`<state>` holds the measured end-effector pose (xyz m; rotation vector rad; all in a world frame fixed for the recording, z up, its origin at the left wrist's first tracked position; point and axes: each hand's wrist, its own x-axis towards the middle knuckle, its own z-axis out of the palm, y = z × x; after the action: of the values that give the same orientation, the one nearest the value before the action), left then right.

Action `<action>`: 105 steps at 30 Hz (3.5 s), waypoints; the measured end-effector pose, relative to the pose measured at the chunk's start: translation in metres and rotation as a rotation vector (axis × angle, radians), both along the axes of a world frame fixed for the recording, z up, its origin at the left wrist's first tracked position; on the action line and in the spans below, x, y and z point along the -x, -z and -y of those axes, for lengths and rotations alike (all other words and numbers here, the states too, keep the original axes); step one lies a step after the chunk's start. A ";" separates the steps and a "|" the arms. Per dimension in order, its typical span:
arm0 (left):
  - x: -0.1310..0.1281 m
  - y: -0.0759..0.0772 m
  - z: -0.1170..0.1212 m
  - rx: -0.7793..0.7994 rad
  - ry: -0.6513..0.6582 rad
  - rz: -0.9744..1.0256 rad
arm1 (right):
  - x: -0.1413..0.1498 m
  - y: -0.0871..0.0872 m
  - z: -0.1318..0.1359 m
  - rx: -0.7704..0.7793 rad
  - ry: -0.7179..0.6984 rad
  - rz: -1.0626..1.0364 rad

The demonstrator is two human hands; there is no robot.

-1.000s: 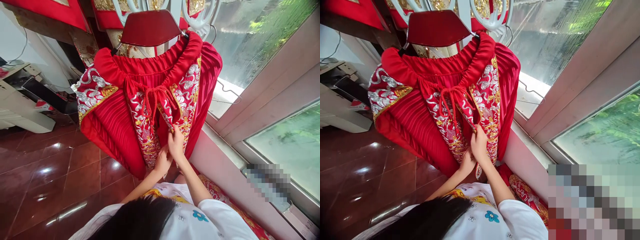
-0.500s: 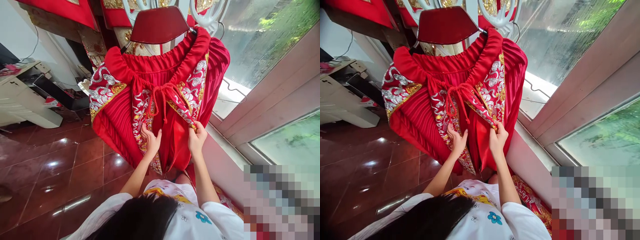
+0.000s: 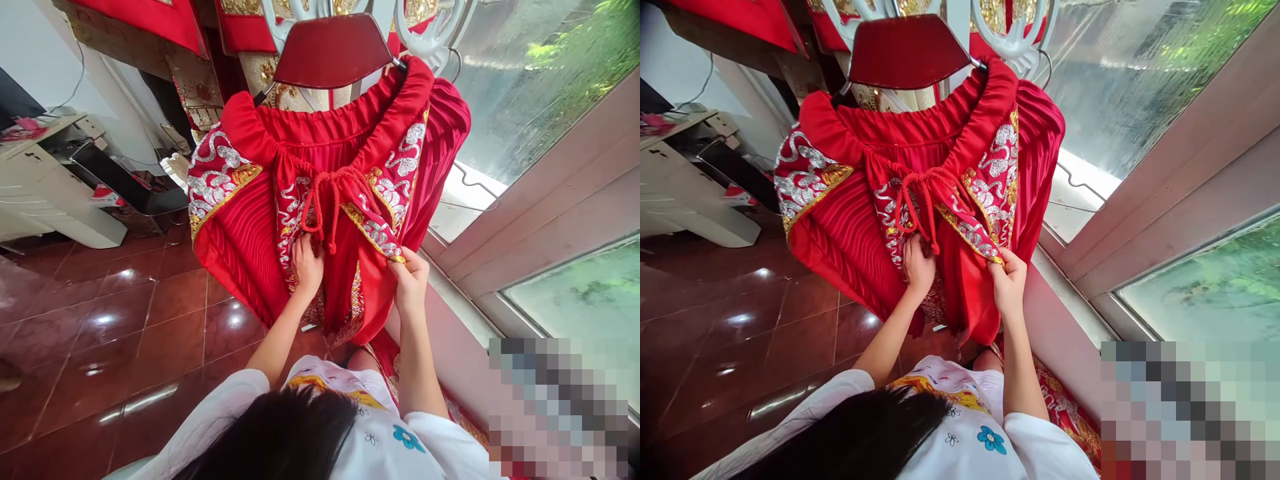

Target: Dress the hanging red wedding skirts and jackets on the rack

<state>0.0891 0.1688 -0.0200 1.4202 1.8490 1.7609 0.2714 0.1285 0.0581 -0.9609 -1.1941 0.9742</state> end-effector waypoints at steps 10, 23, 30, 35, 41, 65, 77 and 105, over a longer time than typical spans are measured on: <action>0.021 -0.006 0.074 0.155 0.437 0.385 | 0.039 0.037 0.020 -0.411 0.341 0.686; 0.023 0.005 0.103 0.153 0.501 0.640 | 0.078 0.049 0.070 -0.176 -0.138 0.840; 0.025 0.000 0.102 0.165 0.543 0.658 | 0.080 0.052 0.060 0.041 -0.200 0.501; 0.021 -0.003 0.103 0.167 0.621 0.604 | 0.083 0.056 0.050 0.186 -0.321 0.103; 0.011 0.020 0.103 0.197 0.622 0.448 | 0.078 0.049 0.045 0.457 -0.411 -0.206; 0.009 0.020 0.071 -0.210 0.207 -0.216 | 0.101 0.017 0.029 0.280 -0.294 -0.294; -0.020 0.022 0.064 -0.313 0.065 -0.288 | 0.105 -0.008 0.021 0.238 -0.259 -0.455; 0.002 -0.036 0.073 -0.386 0.056 -0.387 | 0.061 -0.033 0.007 0.139 -0.513 0.563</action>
<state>0.0869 0.0960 0.0157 2.0600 1.6642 2.0050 0.2105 0.1218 0.0915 -1.1031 -1.9294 1.2412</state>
